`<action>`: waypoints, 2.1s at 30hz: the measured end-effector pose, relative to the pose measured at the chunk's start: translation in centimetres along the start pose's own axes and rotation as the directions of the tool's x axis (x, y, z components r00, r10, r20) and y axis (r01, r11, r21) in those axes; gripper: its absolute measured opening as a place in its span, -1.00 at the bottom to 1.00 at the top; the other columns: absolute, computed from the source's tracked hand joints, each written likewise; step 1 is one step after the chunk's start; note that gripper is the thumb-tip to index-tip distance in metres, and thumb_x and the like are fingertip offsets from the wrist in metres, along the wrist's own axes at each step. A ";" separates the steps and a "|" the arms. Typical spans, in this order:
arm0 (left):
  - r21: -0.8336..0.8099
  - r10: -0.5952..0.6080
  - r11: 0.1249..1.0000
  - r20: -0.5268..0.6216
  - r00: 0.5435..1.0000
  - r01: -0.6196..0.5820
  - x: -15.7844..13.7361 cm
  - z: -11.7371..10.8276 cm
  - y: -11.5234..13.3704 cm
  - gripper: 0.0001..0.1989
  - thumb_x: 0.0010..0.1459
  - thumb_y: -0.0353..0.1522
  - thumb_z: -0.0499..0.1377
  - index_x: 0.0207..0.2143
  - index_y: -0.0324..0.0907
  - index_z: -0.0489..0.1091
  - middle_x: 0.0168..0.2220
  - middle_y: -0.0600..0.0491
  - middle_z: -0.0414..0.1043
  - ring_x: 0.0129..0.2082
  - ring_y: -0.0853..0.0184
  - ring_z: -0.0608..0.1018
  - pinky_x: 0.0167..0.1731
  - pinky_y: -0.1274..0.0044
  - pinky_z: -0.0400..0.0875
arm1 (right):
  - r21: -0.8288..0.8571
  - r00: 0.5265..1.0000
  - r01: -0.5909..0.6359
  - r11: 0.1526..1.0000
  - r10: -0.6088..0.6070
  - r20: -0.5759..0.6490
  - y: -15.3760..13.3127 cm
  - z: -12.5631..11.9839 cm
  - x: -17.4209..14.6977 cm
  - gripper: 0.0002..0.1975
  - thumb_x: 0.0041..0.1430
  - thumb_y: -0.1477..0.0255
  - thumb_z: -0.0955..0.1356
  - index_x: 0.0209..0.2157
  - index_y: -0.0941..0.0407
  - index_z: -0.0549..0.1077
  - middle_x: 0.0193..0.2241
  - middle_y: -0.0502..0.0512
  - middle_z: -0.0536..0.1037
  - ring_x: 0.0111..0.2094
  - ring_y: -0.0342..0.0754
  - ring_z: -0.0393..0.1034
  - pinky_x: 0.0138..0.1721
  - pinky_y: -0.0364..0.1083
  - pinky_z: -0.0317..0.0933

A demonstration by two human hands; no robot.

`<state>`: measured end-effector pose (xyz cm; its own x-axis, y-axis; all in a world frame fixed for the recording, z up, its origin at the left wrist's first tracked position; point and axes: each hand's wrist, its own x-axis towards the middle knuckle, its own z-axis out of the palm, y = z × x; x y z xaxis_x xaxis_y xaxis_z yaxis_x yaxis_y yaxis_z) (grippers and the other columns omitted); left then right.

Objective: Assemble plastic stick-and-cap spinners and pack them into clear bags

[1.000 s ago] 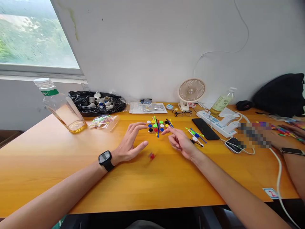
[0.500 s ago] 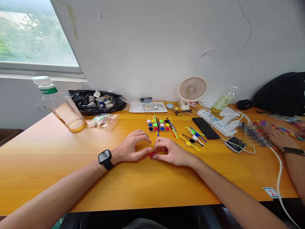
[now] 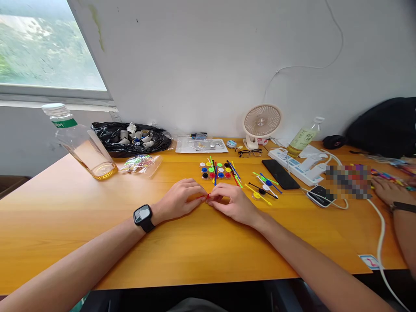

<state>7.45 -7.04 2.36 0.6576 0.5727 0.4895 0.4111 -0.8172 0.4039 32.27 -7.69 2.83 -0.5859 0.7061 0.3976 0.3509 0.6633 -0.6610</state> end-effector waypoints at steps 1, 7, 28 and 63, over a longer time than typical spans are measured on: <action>0.011 -0.001 1.000 -0.008 1.000 0.001 0.0 0.0 -0.1 -0.83 0.46 -0.34 0.15 -0.07 -0.10 0.55 -0.16 0.00 0.64 -0.16 0.25 0.58 -0.09 0.39 0.46 | -0.004 1.000 0.011 1.000 -0.011 -0.001 0.0 -0.1 0.0 -0.93 0.36 0.45 0.43 -0.19 0.07 0.62 -0.22 0.10 0.60 -0.21 -0.02 0.51 -0.13 -0.05 0.38; 0.035 -0.025 0.999 -0.028 0.999 0.026 -0.1 -0.1 0.0 -0.83 0.40 -0.37 0.17 -0.04 -0.07 0.54 -0.16 0.02 0.65 -0.15 0.23 0.59 -0.08 0.36 0.47 | -0.099 0.998 0.046 0.994 -0.040 0.058 -0.2 -0.2 -0.1 -0.80 0.44 0.46 0.34 -0.14 0.04 0.64 -0.13 0.14 0.61 -0.12 0.02 0.52 -0.03 -0.01 0.38; 0.023 -0.108 0.994 0.017 0.994 0.107 0.4 0.2 0.0 -0.76 0.42 -0.25 0.18 0.02 -0.04 0.58 -0.05 -0.02 0.62 -0.09 0.18 0.57 -0.03 0.34 0.47 | -0.201 0.997 -0.050 0.978 0.037 -0.069 0.7 0.2 0.5 -0.86 0.37 0.42 0.43 -0.07 0.00 0.60 -0.05 0.13 0.52 0.05 0.11 0.32 0.17 0.15 0.25; 0.093 -0.194 0.977 0.001 0.981 0.193 0.8 0.7 0.5 -0.91 0.29 -0.28 0.26 -0.21 -0.08 0.45 -0.08 0.01 0.57 -0.13 0.16 0.53 -0.07 0.29 0.43 | -0.068 0.989 -0.144 0.987 0.142 -0.039 1.2 0.7 1.0 -0.96 0.32 0.46 0.45 -0.25 0.08 0.61 -0.28 0.08 0.60 -0.19 0.01 0.44 -0.10 0.01 0.29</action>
<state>8.64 -7.06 2.45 0.5659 0.7205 0.4008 0.5872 -0.6934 0.4176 31.59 -6.35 1.98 -0.5016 0.8021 0.3241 0.4806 0.5699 -0.6665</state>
